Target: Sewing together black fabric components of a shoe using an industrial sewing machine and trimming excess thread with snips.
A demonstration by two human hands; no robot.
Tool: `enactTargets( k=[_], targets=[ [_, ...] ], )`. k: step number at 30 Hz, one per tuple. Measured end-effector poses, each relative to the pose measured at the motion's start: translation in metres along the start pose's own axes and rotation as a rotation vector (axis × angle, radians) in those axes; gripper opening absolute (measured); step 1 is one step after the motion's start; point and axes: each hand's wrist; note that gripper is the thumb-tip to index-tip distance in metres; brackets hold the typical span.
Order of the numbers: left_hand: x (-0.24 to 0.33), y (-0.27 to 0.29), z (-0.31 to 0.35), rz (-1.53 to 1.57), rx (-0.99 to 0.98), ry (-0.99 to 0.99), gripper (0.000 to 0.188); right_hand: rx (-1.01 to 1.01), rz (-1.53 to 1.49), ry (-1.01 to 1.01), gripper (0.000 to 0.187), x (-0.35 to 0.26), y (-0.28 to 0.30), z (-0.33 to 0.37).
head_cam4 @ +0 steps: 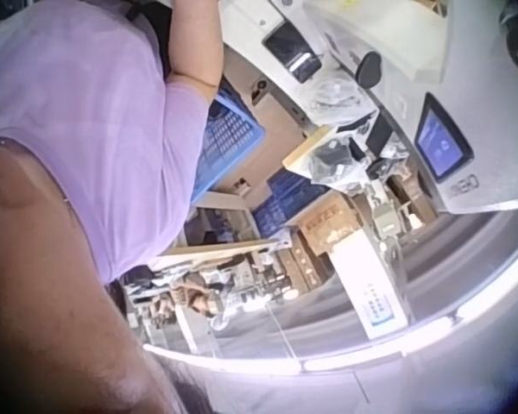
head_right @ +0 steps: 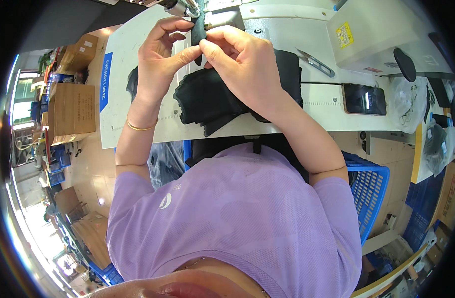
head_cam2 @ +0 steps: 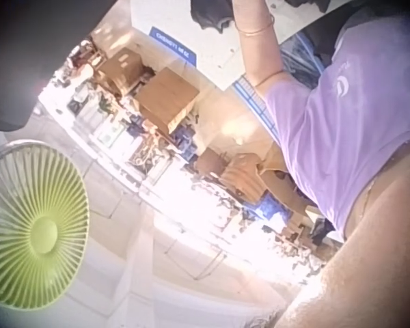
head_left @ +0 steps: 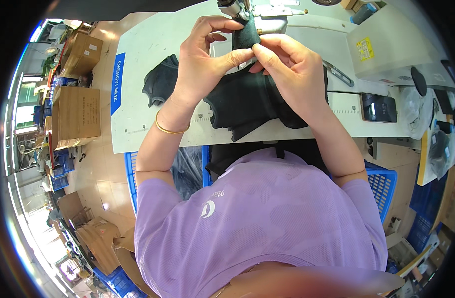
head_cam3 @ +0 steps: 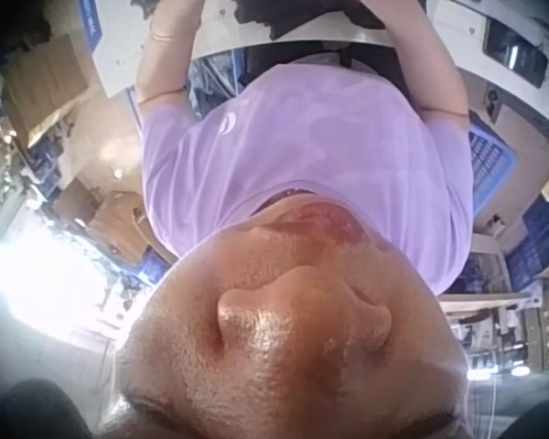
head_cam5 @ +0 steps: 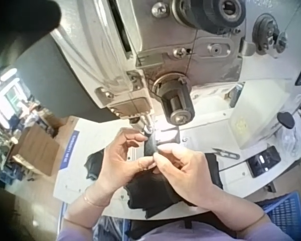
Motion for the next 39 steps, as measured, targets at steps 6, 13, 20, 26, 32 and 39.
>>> enactTargets(
  k=[6, 13, 20, 26, 32, 39],
  targets=[
    [0.008, -0.002, -0.002, -0.181, 0.050, -0.159, 0.036, -0.003, 0.089, 0.016, 0.019, 0.000, 0.000, -0.002],
    [0.009, -0.004, -0.001, -0.682, 0.126, -0.657, 0.028, 0.005, 0.058, 0.055, 0.019, 0.003, 0.000, -0.003],
    [0.001, -0.002, -0.003, -0.907, 0.175, -0.947, 0.033, 0.016, 0.139, 0.094, 0.018, 0.004, 0.001, -0.003],
    [0.009, -0.011, 0.005, -0.845, 0.155, -0.888, 0.035, -0.038, 0.022, -0.009, 0.019, 0.002, 0.004, -0.002],
    [0.010, -0.010, 0.003, -0.867, 0.165, -0.938, 0.033, -0.081, -0.151, -0.062, 0.019, 0.003, 0.005, -0.002],
    [0.015, -0.009, 0.004, -0.915, 0.137, -0.968, 0.036, -0.090, -0.158, -0.080, 0.022, 0.003, 0.008, -0.003]
  ],
)
Point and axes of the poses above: each hand's wrist, its own z-axis away from the middle knuckle, its own y-axis out of the back of the hand, x = y × z
